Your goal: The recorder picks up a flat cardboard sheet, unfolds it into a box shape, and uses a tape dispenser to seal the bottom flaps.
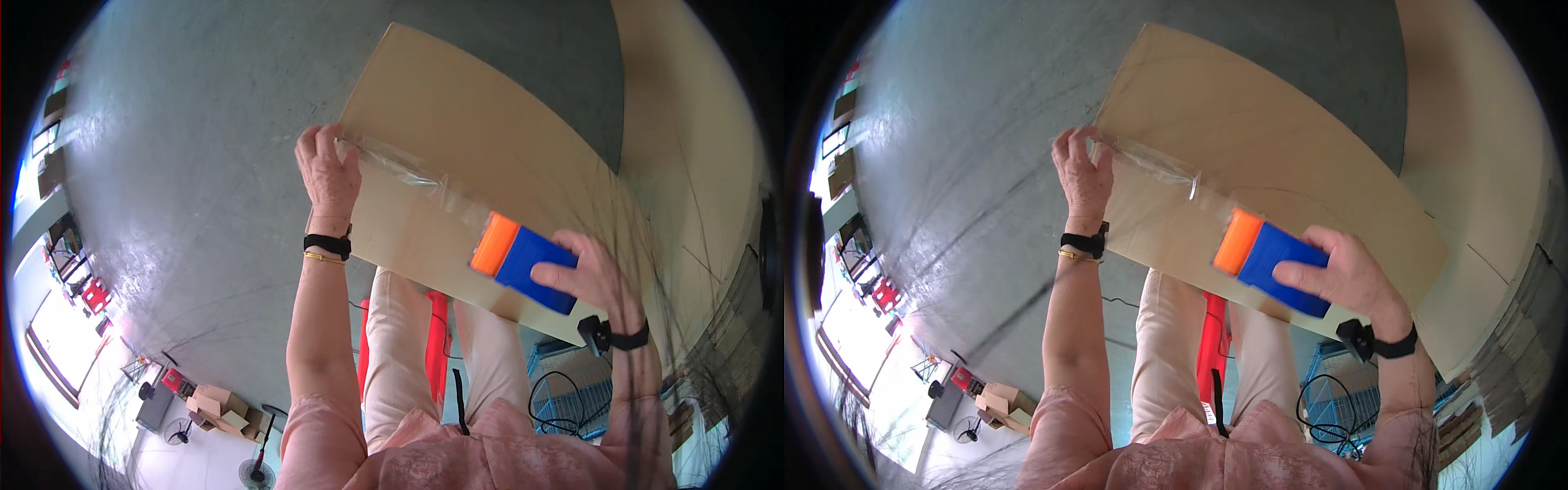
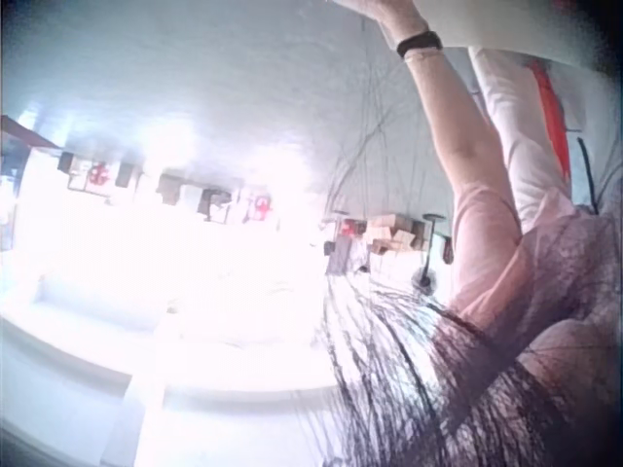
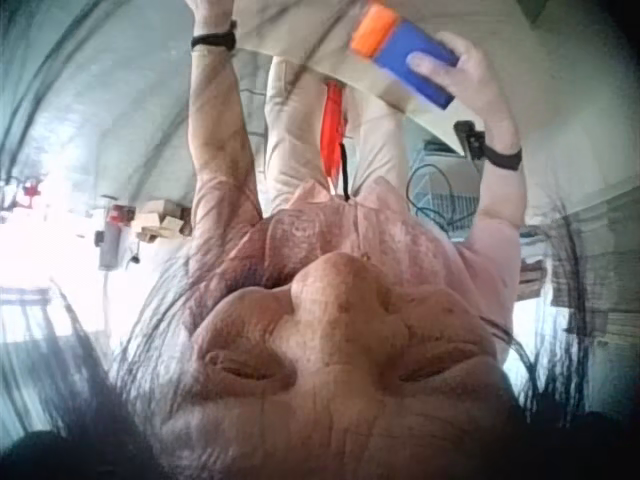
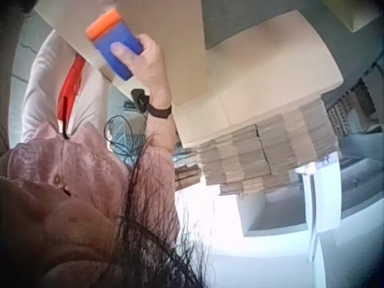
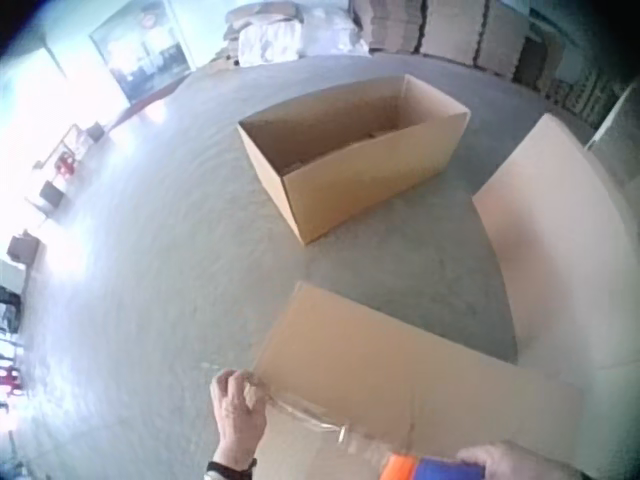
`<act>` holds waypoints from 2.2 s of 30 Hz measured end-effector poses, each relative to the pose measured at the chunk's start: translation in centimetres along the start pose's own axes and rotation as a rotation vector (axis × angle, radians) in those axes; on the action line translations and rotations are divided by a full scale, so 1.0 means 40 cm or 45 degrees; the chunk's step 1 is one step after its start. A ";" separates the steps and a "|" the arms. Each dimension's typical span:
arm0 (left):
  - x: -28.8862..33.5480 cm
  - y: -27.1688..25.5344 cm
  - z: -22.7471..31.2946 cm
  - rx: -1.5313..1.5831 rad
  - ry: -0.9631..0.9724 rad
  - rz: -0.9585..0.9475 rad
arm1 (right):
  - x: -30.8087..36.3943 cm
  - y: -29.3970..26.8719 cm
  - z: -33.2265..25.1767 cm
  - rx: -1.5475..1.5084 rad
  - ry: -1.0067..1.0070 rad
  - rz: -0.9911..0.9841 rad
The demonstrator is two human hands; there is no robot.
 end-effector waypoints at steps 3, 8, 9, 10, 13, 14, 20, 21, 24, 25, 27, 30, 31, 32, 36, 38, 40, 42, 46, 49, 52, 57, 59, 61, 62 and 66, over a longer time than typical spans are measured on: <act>0.024 0.015 -0.029 0.410 -0.056 -0.230 | 0.062 0.064 -0.072 -0.042 0.009 -0.051; 0.032 0.064 -0.051 0.844 -0.155 -0.455 | 0.159 0.126 -0.232 0.078 -0.098 -0.257; 0.031 0.081 -0.055 0.885 -0.180 -0.507 | 0.177 0.139 -0.257 0.102 -0.149 -0.264; 0.030 0.095 -0.059 0.923 -0.204 -0.559 | 0.191 0.145 -0.266 0.116 -0.143 -0.249; 0.025 0.107 -0.042 0.952 -0.032 -0.633 | 0.224 0.147 -0.307 0.186 -0.184 -0.157; 0.024 0.109 -0.040 0.969 -0.030 -0.621 | 0.233 0.145 -0.314 0.202 -0.179 -0.146; -0.020 0.056 0.015 0.680 0.237 -0.888 | 0.269 0.161 -0.363 0.187 -0.204 -0.064; -0.029 0.057 0.031 0.651 0.218 -0.915 | 0.276 0.165 -0.369 0.199 -0.202 -0.052; -0.037 0.072 0.047 0.583 0.299 -0.964 | 0.294 0.195 -0.396 0.442 -0.320 -0.057; -0.029 0.076 0.039 0.527 0.390 -0.996 | 0.297 0.210 -0.417 0.425 -0.389 -0.053; -0.029 0.080 0.000 0.621 0.248 -0.993 | 0.300 0.223 -0.434 0.434 -0.439 -0.064; -0.028 0.079 -0.041 0.761 0.077 -1.003 | 0.307 0.215 -0.444 0.456 -0.316 -0.087; -0.028 0.078 -0.047 0.796 0.044 -1.021 | 0.316 0.207 -0.447 0.463 -0.310 -0.081; -0.031 0.076 -0.060 0.802 0.045 -1.018 | 0.322 0.192 -0.438 0.370 -0.232 -0.051; -0.051 0.078 -0.071 1.124 -0.023 -0.949 | 0.332 0.119 -0.341 0.124 0.015 0.046; -0.045 0.066 -0.117 1.176 -0.132 -0.948 | 0.299 0.104 -0.299 0.117 0.011 0.050; -0.042 0.075 -0.153 1.386 -0.243 -0.948 | 0.252 0.077 -0.206 -0.014 0.095 0.055; -0.043 0.066 -0.176 1.389 -0.215 -0.953 | 0.179 0.043 -0.125 0.029 0.085 0.007; -0.045 0.036 -0.163 1.603 -0.516 -0.909 | 0.067 0.022 0.012 -0.197 0.079 0.093; -0.085 -0.014 -0.200 1.619 -0.374 -0.850 | 0.021 0.062 0.025 -0.284 0.008 -0.043; -0.125 -0.056 -0.214 1.662 -0.406 -0.808 | -0.030 0.079 0.086 -0.370 -0.022 -0.134; -0.167 -0.120 -0.251 1.453 -0.499 -0.797 | -0.111 0.068 0.059 -0.823 -0.360 -0.277; -0.179 -0.141 -0.242 1.344 -0.489 -0.832 | -0.135 0.056 0.066 -0.989 -0.430 -0.145; -0.193 -0.157 -0.244 1.231 -0.480 -0.865 | -0.164 0.037 0.095 -1.185 -0.452 -0.045; -0.199 -0.153 -0.244 1.097 -0.455 -0.908 | -0.168 0.022 0.135 -1.186 -0.452 -0.043; -0.202 -0.140 -0.218 0.838 -0.323 -1.031 | -0.150 0.043 0.206 -1.141 -0.255 -0.173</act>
Point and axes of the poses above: each hand's wrist, its own x-axis away from the middle knuckle, its own y-axis out of the palm, z = x × y, the point moved 6 cm from there along -x, towards the middle knuckle, and after that the axes turned 4 degrees about y, right-handed, at the moved point
